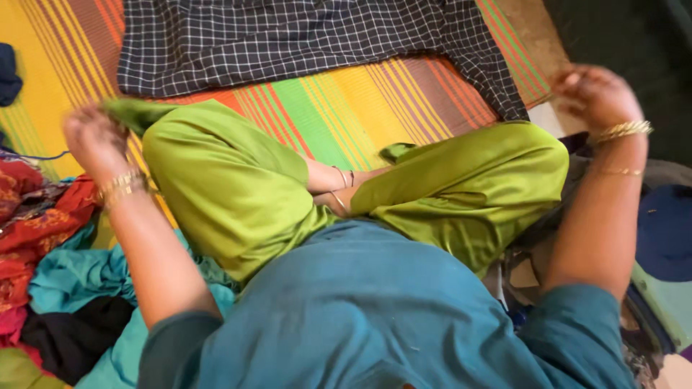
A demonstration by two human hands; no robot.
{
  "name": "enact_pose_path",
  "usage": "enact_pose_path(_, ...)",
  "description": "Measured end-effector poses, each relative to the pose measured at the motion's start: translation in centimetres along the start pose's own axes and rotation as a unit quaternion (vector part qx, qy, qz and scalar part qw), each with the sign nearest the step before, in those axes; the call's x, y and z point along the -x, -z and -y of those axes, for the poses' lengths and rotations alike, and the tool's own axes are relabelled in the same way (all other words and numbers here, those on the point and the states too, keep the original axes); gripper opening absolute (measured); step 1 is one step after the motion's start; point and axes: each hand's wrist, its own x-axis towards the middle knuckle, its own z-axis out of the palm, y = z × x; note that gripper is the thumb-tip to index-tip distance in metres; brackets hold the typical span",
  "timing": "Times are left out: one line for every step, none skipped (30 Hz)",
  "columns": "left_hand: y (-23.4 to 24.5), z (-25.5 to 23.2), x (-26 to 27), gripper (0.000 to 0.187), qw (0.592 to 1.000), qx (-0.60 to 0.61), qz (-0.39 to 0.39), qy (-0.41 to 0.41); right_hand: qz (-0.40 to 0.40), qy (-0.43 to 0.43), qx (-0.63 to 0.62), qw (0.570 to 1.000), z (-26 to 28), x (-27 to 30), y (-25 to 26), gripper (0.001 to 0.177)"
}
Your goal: The person folds a checkered cloth by hand while sitting on a striped rug, smoothing it and making multiple folds to reach a rectangular state.
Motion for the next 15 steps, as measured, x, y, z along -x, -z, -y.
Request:
enact_pose_path(-3.3, -0.8, -1.0, 0.022, 0.999, -0.027, -0.016, 0.016, -0.014, 0.007, -0.016, 1.0, 1.1, -1.2, 0.1, 0.019)
enact_pose_path(-6.9, -1.2, -2.4, 0.026, 0.998, -0.054, -0.03, 0.026, -0.014, 0.008, -0.017, 1.0, 2.2, -2.8, -0.1, 0.019)
enact_pose_path(-10.0, -1.0, -3.2, 0.028, 0.998, -0.049, -0.016, 0.048, 0.015, 0.022, -0.089, 0.996, 3.2, -4.5, -0.2, 0.013)
enact_pose_path(-12.3, -0.3, -4.1, 0.03, 0.996, -0.045, -0.002, 0.074, 0.043, 0.034, -0.16, 0.986, 3.8, -6.2, -0.2, 0.007)
enact_pose_path(-14.3, 1.7, -5.5, 0.027, 0.993, -0.011, 0.016, 0.117, 0.042, 0.032, -0.16, 0.986, 3.9, -8.4, -0.6, 0.007)
enact_pose_path(-15.8, 4.4, -7.6, 0.024, 0.987, 0.026, 0.034, 0.155, 0.035, 0.037, -0.173, 0.984, 3.9, -11.4, -1.3, 0.012)
enact_pose_path(-16.2, 7.8, -9.4, 0.015, 0.977, 0.047, 0.023, 0.204, 0.028, 0.043, -0.186, 0.981, 3.6, -14.5, -1.8, 0.017)
enact_pose_path(-15.8, 12.1, -10.4, 0.007, 0.965, 0.068, 0.008, 0.254, 0.026, 0.039, -0.183, 0.982, 2.9, -17.9, -2.6, 0.017)
enact_pose_path(-15.8, 15.7, -11.2, 0.025, 0.952, 0.044, -0.03, 0.302, 0.025, 0.02, -0.175, 0.984, 1.0, -20.8, -4.0, 0.018)
enact_pose_path(-15.1, 18.8, -10.7, 0.027, 0.926, 0.08, -0.083, 0.36, 0.021, -0.005, -0.162, 0.986, -1.1, -23.8, -5.2, 0.018)
enact_pose_path(-14.2, 21.8, -9.6, 0.05, 0.932, 0.112, -0.051, 0.34, 0.02, -0.037, -0.145, 0.989, -3.8, -26.4, -6.4, 0.019)
enact_pose_path(-12.9, 23.5, -9.7, 0.034, 0.862, 0.016, -0.168, 0.478, 0.022, -0.073, -0.122, 0.99, -5.8, -28.2, -8.0, 0.02)
enact_pose_path(-11.6, 24.7, -9.9, 0.047, 0.751, -0.081, -0.279, 0.592, 0.019, -0.118, -0.114, 0.986, -7.7, -29.5, -9.1, 0.021)
enact_pose_path(-11.1, 25.0, -11.4, 0.047, 0.749, -0.081, -0.284, 0.593, -0.004, -0.174, -0.162, 0.971, -10.0, -30.1, -9.8, 0.022)
enact_pose_path(-10.4, 25.1, -12.8, 0.054, 0.798, -0.071, -0.268, 0.535, -0.034, -0.22, -0.228, 0.948, -12.0, -30.6, -10.1, 0.024)
